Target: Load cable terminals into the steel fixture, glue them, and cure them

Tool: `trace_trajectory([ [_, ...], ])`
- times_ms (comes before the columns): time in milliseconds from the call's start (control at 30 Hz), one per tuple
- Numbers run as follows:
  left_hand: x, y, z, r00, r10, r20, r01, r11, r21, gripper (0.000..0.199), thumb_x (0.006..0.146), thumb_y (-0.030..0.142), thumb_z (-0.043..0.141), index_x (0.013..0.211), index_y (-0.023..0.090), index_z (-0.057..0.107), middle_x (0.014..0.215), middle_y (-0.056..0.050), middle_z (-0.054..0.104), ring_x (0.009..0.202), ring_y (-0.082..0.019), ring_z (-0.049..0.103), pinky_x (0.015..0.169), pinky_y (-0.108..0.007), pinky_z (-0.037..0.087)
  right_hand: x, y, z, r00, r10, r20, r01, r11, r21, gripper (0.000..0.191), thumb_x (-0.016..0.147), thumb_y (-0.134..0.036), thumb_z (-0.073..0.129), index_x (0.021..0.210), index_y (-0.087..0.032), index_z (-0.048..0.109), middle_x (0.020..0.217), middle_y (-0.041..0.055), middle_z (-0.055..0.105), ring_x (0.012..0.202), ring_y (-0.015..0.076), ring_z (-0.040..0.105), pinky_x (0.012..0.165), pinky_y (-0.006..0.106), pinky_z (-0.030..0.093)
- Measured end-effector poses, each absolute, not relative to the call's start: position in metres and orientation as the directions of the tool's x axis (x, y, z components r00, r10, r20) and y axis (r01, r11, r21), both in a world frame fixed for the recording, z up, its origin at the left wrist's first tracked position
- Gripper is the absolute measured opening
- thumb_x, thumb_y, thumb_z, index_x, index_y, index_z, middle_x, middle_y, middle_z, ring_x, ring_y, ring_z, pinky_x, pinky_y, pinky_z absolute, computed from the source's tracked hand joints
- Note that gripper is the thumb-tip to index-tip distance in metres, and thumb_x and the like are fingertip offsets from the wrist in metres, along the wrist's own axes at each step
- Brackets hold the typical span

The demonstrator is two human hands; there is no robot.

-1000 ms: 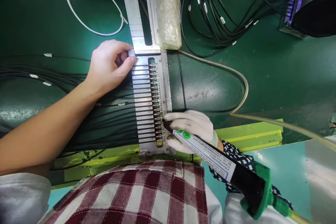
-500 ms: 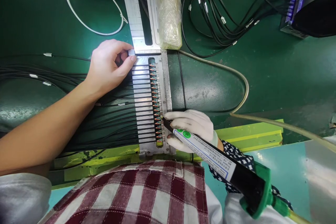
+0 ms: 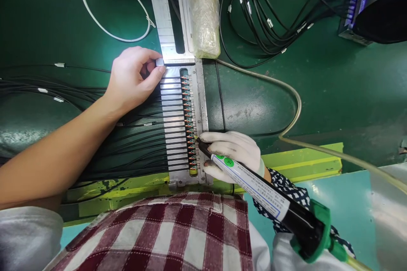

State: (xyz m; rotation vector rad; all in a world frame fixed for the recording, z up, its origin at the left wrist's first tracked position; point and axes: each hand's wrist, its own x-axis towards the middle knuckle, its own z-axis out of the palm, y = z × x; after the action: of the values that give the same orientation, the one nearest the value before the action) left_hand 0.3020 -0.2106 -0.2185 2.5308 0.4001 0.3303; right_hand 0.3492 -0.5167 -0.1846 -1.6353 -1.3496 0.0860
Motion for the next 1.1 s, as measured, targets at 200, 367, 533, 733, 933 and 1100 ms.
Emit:
trace_trajectory([
  [200,0.3034,-0.2111,-0.2194,0.925,0.347,0.154,0.226,-0.829,0.512,0.032,0.096,0.052,0.054,0.105,0.022,0.062,0.087,-0.004,0.062,0.094,-0.024,0.058,0.091,-0.044,0.044,0.3445,-0.5211,-0.183,0.37,0.789,0.49,0.712,0.098,-0.696,0.015,0.089,-0.026,0.069,0.1,-0.019,0.062,0.097,0.014,0.079,0.085,0.0232,0.078,0.069,0.033,0.064],
  [367,0.3033,-0.2119,-0.2178,0.929,0.338,0.148,0.234,-0.85,0.472,0.032,0.097,0.052,0.051,0.106,0.023,0.061,0.086,-0.004,0.061,0.09,-0.023,0.057,0.091,-0.043,0.046,0.3426,-0.5214,-0.1869,0.367,0.8,0.475,0.698,0.101,-0.709,0.018,0.087,-0.026,0.071,0.1,-0.019,0.063,0.096,0.0131,0.079,0.087,0.0231,0.078,0.071,0.033,0.064],
  [533,0.3036,-0.212,-0.2179,0.933,0.329,0.15,0.23,-0.86,0.456,0.03,0.097,0.049,0.052,0.105,0.021,0.06,0.085,-0.005,0.059,0.09,-0.024,0.058,0.091,-0.044,0.047,0.3439,-0.5209,-0.1878,0.369,0.797,0.477,0.694,0.105,-0.712,0.019,0.086,-0.024,0.072,0.102,-0.018,0.063,0.096,0.0143,0.079,0.088,0.0235,0.078,0.07,0.033,0.063],
  [733,0.3036,-0.2118,-0.2185,0.933,0.333,0.139,0.236,-0.855,0.463,0.027,0.096,0.045,0.055,0.107,0.02,0.06,0.085,-0.005,0.058,0.092,-0.024,0.057,0.093,-0.044,0.045,0.3428,-0.5223,-0.1883,0.363,0.801,0.477,0.681,0.122,-0.722,0.019,0.087,-0.024,0.072,0.102,-0.018,0.063,0.097,0.0135,0.079,0.088,0.0226,0.077,0.07,0.033,0.063],
  [933,0.3027,-0.2109,-0.2194,0.929,0.343,0.14,0.235,-0.838,0.492,0.026,0.095,0.047,0.055,0.105,0.023,0.06,0.086,-0.004,0.059,0.095,-0.025,0.059,0.097,-0.044,0.045,0.342,-0.5233,-0.188,0.366,0.801,0.475,0.687,0.112,-0.718,0.015,0.088,-0.027,0.07,0.099,-0.019,0.063,0.097,0.0132,0.079,0.084,0.021,0.077,0.07,0.031,0.062],
  [1100,0.3025,-0.2105,-0.2197,0.929,0.339,0.149,0.23,-0.844,0.485,0.025,0.096,0.046,0.055,0.105,0.024,0.061,0.085,-0.004,0.06,0.096,-0.025,0.061,0.097,-0.044,0.046,0.3422,-0.5229,-0.1877,0.365,0.804,0.469,0.686,0.108,-0.719,0.016,0.087,-0.026,0.07,0.099,-0.018,0.063,0.097,0.0137,0.079,0.085,0.0211,0.077,0.071,0.031,0.062],
])
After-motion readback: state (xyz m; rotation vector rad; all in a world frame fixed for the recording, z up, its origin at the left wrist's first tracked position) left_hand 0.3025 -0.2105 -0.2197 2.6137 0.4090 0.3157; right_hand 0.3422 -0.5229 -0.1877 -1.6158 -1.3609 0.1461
